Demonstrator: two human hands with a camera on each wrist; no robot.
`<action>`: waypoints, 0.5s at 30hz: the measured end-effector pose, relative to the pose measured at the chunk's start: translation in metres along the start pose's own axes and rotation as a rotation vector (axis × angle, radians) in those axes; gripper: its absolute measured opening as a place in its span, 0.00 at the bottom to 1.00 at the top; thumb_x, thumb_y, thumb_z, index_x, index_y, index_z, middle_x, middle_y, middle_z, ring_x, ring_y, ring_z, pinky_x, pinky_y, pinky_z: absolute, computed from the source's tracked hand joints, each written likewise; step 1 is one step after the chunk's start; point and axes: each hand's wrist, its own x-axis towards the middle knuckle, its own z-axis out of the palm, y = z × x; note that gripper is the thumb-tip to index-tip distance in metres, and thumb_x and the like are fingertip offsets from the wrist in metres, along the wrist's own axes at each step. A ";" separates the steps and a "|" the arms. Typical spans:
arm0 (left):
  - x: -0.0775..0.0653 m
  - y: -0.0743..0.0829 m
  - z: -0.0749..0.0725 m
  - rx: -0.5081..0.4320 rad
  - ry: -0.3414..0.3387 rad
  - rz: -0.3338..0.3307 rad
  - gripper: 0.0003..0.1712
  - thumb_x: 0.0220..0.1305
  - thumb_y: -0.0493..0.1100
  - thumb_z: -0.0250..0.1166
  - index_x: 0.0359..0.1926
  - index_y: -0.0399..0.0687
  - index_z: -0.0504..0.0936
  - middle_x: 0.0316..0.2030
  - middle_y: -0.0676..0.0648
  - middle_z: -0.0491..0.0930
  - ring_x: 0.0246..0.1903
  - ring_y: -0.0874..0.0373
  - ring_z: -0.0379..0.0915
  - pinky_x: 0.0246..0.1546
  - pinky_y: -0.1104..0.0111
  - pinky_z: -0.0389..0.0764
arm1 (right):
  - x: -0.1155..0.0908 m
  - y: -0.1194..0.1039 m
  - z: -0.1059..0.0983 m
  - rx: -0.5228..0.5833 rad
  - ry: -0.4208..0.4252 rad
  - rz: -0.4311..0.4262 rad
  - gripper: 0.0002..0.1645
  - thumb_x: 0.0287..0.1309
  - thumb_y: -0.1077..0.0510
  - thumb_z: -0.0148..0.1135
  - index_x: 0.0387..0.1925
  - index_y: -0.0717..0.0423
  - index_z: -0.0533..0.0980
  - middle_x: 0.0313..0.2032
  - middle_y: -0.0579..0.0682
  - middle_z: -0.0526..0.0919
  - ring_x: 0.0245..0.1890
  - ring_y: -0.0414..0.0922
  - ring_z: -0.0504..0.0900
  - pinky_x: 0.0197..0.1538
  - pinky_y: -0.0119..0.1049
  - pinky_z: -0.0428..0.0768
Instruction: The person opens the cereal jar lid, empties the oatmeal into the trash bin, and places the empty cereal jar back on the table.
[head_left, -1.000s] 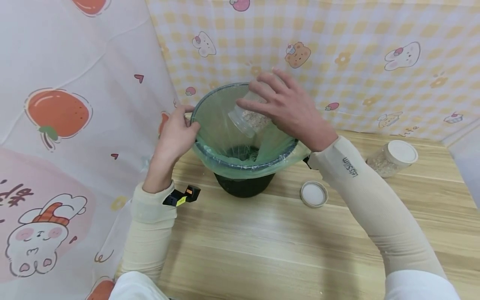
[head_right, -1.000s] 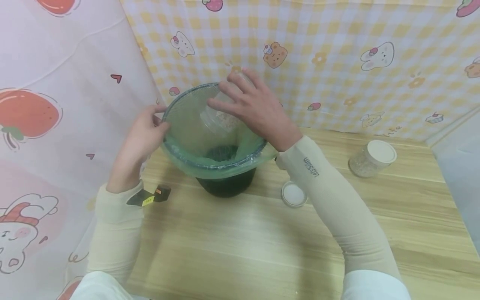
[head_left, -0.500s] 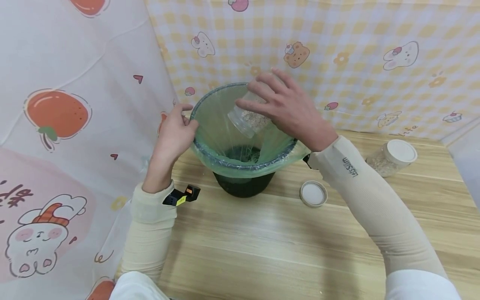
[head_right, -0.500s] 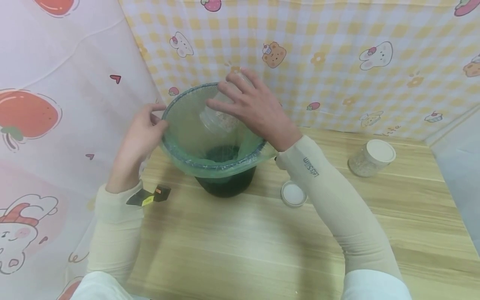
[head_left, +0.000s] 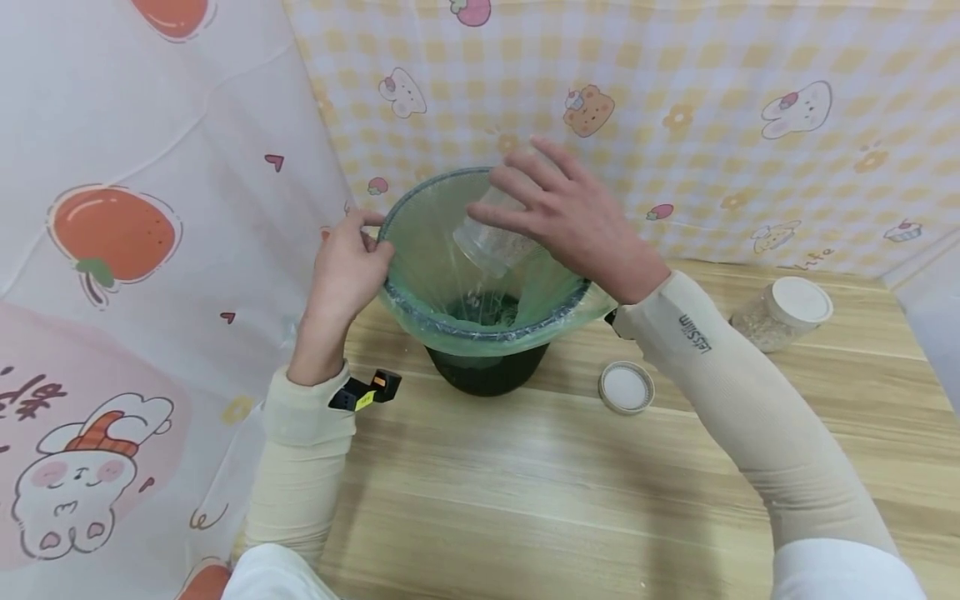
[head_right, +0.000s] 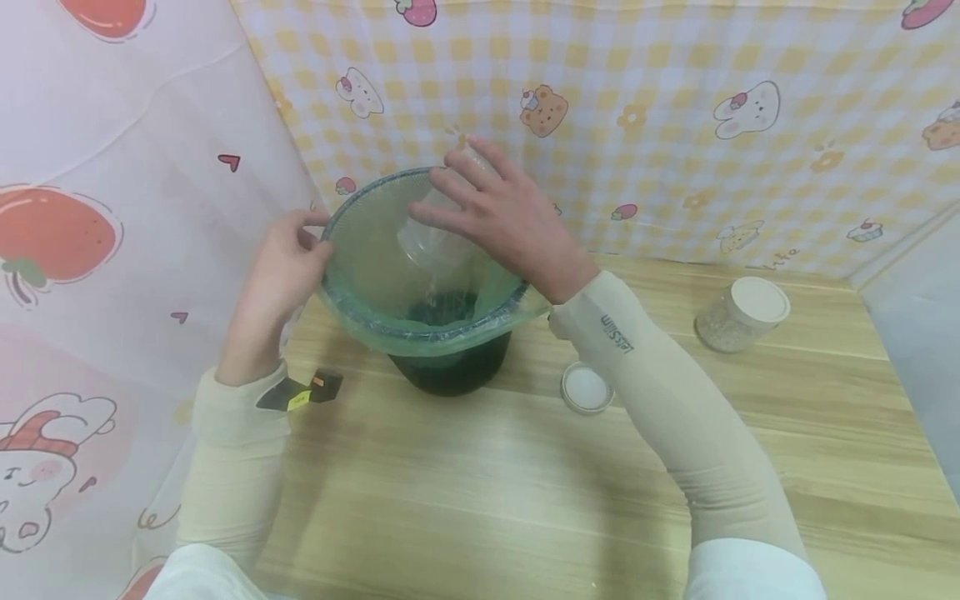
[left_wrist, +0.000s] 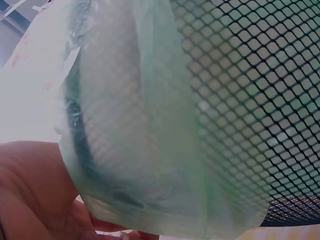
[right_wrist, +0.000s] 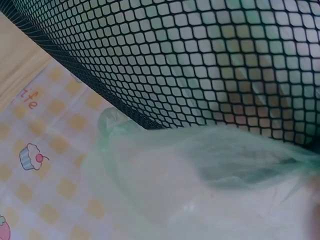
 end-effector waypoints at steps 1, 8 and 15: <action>0.001 0.000 0.001 0.008 0.007 0.003 0.23 0.66 0.37 0.50 0.61 0.38 0.71 0.27 0.45 0.69 0.22 0.54 0.63 0.26 0.62 0.65 | 0.000 0.000 -0.001 -0.005 -0.003 -0.003 0.49 0.47 0.78 0.63 0.66 0.37 0.66 0.61 0.56 0.70 0.64 0.56 0.61 0.70 0.48 0.44; 0.002 0.000 0.001 0.038 0.049 0.029 0.24 0.63 0.35 0.52 0.61 0.38 0.72 0.24 0.46 0.67 0.22 0.53 0.62 0.25 0.62 0.63 | -0.001 0.002 -0.005 -0.027 -0.036 -0.007 0.49 0.46 0.76 0.65 0.66 0.36 0.65 0.62 0.55 0.68 0.65 0.56 0.60 0.70 0.48 0.44; 0.002 0.002 0.001 0.028 0.035 0.025 0.24 0.65 0.36 0.50 0.62 0.39 0.71 0.23 0.46 0.66 0.21 0.53 0.61 0.24 0.62 0.63 | -0.004 0.002 -0.003 -0.035 -0.041 -0.019 0.50 0.45 0.76 0.66 0.66 0.36 0.65 0.61 0.55 0.69 0.63 0.56 0.61 0.69 0.48 0.46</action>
